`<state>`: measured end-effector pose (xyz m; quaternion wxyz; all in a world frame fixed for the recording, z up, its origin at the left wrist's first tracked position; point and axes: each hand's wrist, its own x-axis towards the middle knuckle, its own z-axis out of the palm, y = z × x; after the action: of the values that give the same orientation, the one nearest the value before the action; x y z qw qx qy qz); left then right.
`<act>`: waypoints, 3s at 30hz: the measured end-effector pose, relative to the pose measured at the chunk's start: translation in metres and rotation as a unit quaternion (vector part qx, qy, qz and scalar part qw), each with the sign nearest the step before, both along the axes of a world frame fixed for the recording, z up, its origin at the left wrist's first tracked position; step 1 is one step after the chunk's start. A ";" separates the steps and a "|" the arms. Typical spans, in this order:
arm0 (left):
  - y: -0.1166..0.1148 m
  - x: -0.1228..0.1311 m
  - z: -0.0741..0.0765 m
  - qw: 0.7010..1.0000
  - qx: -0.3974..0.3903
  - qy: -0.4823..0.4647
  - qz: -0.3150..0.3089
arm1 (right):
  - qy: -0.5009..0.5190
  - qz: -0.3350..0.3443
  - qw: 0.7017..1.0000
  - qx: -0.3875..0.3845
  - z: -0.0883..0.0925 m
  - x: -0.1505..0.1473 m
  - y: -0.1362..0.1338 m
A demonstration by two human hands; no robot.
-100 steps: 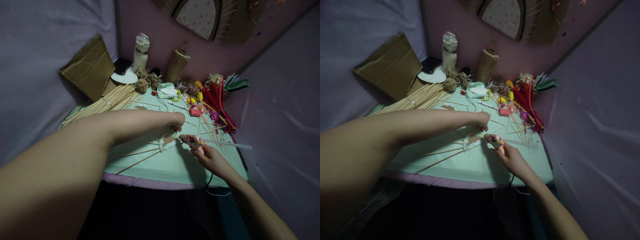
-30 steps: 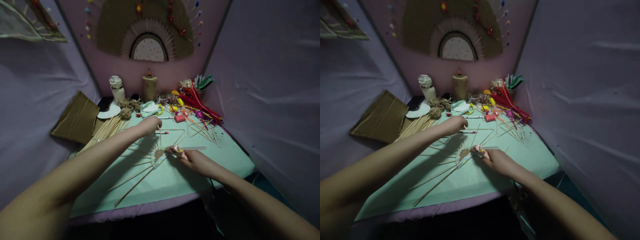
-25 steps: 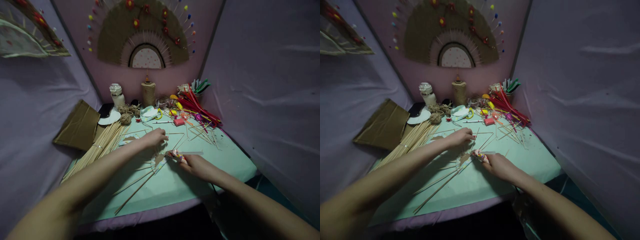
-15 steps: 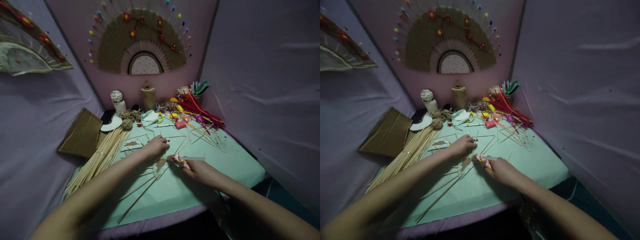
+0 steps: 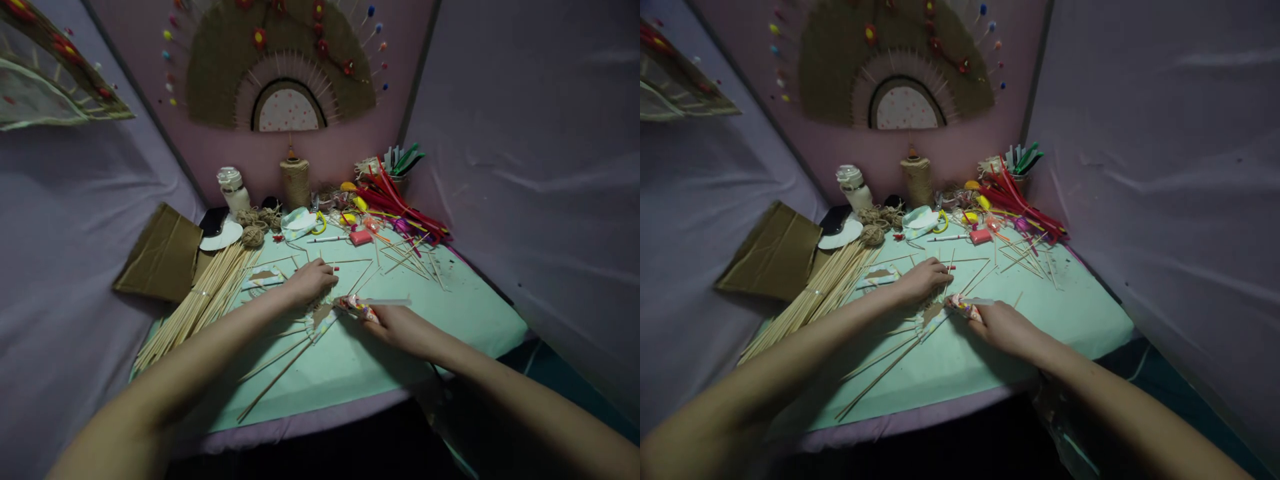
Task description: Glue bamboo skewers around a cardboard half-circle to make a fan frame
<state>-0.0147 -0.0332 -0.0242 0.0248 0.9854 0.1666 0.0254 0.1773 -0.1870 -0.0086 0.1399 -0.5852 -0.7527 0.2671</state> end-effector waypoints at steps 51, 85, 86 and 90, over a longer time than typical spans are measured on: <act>0.007 0.015 -0.002 0.983 -0.122 -0.015 0.138 | 0.043 -0.079 0.975 -0.201 0.037 -0.014 0.028; 0.006 0.003 0.022 0.902 -0.308 -0.084 0.291 | 0.045 -0.069 0.959 -0.273 0.036 -0.007 0.041; 0.004 0.004 0.022 0.903 -0.307 -0.081 0.288 | 0.052 -0.073 0.955 -0.282 0.035 -0.006 0.041; -0.002 0.005 0.024 0.910 -0.291 -0.065 0.288 | 0.054 -0.077 0.951 -0.296 0.033 -0.003 0.043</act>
<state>-0.0098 -0.0356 0.0000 0.3124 0.8398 0.4415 0.0462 0.1745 -0.1435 0.0246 0.0211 -0.6409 -0.5840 0.4977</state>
